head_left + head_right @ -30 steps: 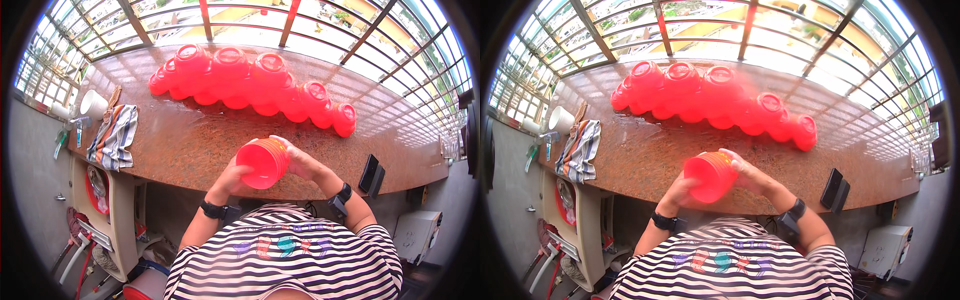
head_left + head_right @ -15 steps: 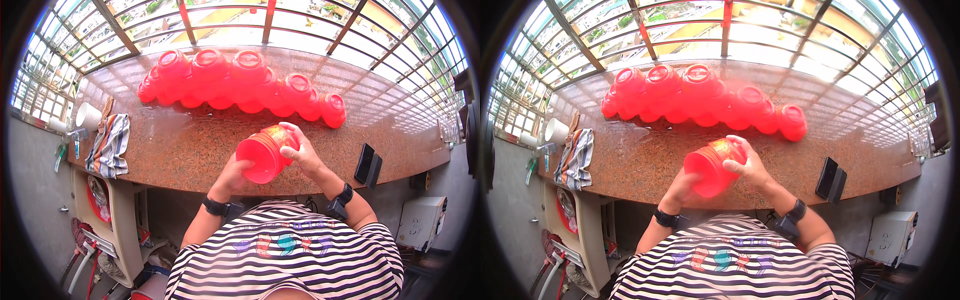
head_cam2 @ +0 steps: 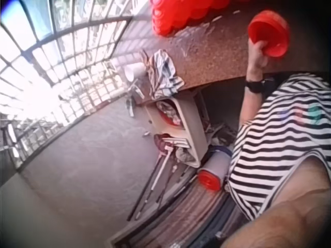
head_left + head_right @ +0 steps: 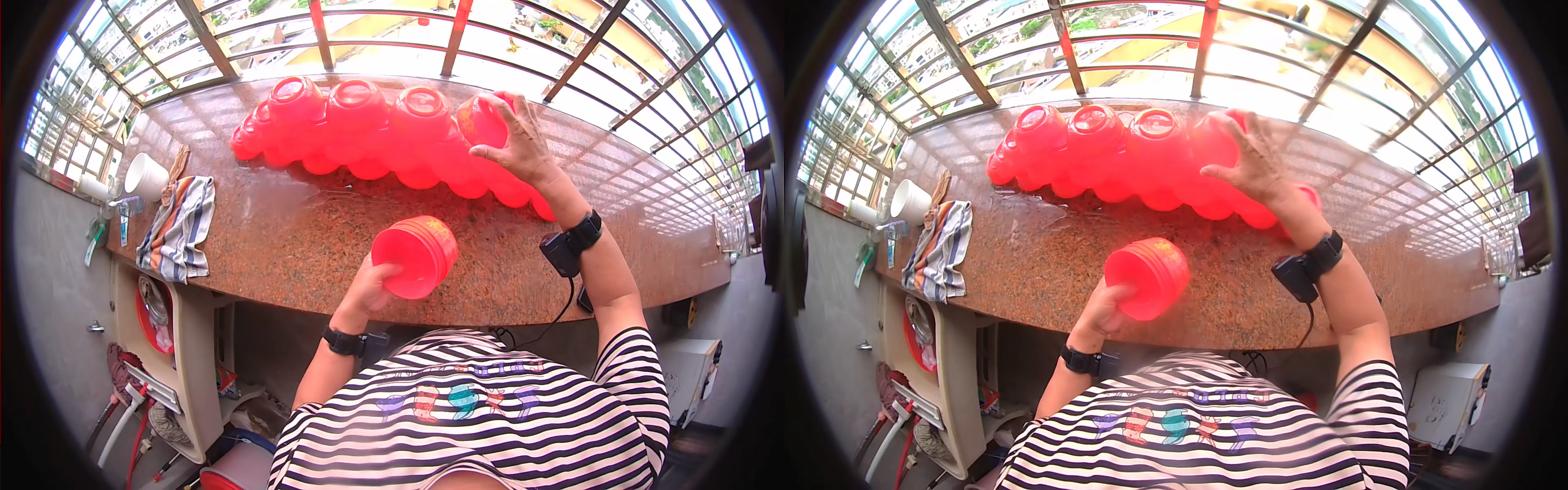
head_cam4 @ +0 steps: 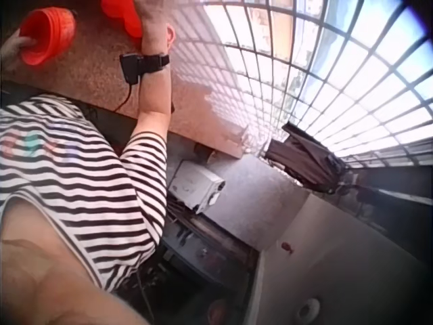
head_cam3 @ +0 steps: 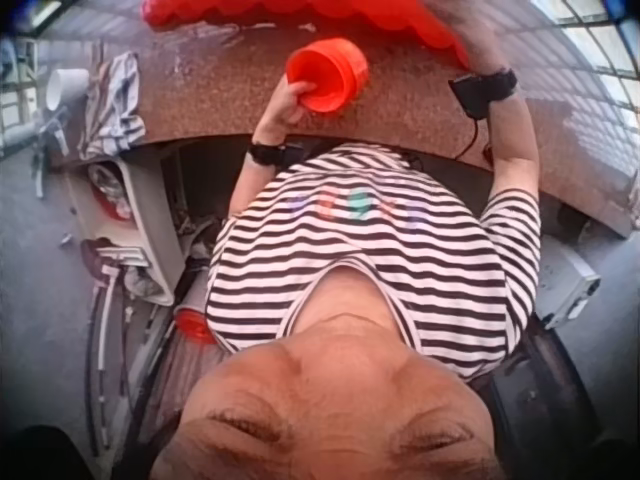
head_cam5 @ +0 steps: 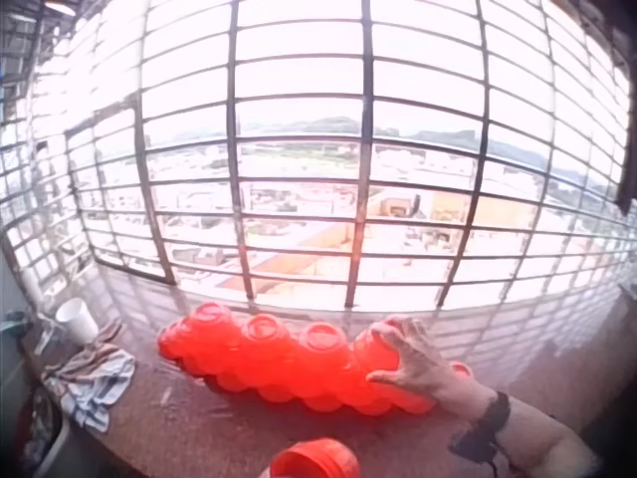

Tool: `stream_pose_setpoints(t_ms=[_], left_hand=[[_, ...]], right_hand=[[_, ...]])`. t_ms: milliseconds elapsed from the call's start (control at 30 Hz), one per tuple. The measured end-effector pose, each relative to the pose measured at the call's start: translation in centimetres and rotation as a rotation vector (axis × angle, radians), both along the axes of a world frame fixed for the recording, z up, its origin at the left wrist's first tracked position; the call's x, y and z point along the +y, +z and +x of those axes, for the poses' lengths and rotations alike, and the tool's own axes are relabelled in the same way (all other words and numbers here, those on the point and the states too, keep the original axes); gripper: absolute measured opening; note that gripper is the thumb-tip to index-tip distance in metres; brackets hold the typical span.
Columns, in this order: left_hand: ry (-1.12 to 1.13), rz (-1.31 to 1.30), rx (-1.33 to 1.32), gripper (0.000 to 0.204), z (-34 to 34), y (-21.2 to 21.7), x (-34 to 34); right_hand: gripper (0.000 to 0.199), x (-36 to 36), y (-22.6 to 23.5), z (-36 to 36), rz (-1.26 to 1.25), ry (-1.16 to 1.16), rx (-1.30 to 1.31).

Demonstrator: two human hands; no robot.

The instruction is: Washing red plastic bowls and stainless steel basins in a sink and stacking them on a counter.

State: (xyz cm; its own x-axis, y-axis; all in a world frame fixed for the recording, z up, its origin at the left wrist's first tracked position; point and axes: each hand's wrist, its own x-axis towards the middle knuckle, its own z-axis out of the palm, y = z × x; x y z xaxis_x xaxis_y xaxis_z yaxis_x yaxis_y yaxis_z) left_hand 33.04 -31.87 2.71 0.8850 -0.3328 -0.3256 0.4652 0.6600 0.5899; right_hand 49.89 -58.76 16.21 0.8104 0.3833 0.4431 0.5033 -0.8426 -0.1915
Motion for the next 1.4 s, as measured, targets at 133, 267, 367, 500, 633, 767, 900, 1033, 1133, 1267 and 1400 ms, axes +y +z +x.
stream_pose_setpoints(t_ms=[133,267,367,500,633,767,900,1033,1133,1267,1400], left_hand=[[0.034,-0.004,0.001,0.046,-0.2,-0.3,0.6],[0.028,-0.018,0.007,0.047,-0.1,-0.1,0.9],[0.024,0.007,-0.003,0.047,0.1,-0.2,0.9],[0.035,0.003,0.009,0.048,0.1,0.0,0.6],[-0.003,-0.008,0.011,0.050,0.3,0.8,0.0],[-0.115,-0.025,-0.027,0.058,0.7,1.1,-1.4],[-0.210,0.091,-0.166,0.068,1.1,1.6,-3.9],[-0.265,0.105,-0.180,0.070,1.6,1.8,-5.7],[-0.280,0.130,-0.184,0.070,1.5,1.9,-7.0],[-0.281,0.127,-0.195,0.068,1.8,2.0,-8.1],[-0.251,0.052,-0.133,0.064,2.0,1.3,-8.4]], right_hand=[[0.084,0.5,-1.7,0.9,-0.031,0.035,0.051],[0.085,0.2,-2.4,1.0,-0.056,0.022,0.058],[0.085,0.2,-2.4,1.1,-0.073,0.037,0.083],[0.081,0.9,-1.0,-1.1,-0.157,-0.046,-0.014],[0.072,0.3,-1.7,-6.1,0.209,0.093,-0.033],[0.077,0.8,-5.9,-13.1,0.808,0.056,0.817],[0.079,0.6,-8.1,-15.7,1.448,0.114,1.418],[0.064,-0.9,-7.5,-16.4,1.641,0.187,1.449],[0.061,-1.8,-7.0,-17.1,1.659,0.148,1.413],[0.061,-2.4,-6.2,-17.6,1.673,0.083,1.341],[0.064,-3.1,-6.0,-17.3,1.641,0.034,1.150]])
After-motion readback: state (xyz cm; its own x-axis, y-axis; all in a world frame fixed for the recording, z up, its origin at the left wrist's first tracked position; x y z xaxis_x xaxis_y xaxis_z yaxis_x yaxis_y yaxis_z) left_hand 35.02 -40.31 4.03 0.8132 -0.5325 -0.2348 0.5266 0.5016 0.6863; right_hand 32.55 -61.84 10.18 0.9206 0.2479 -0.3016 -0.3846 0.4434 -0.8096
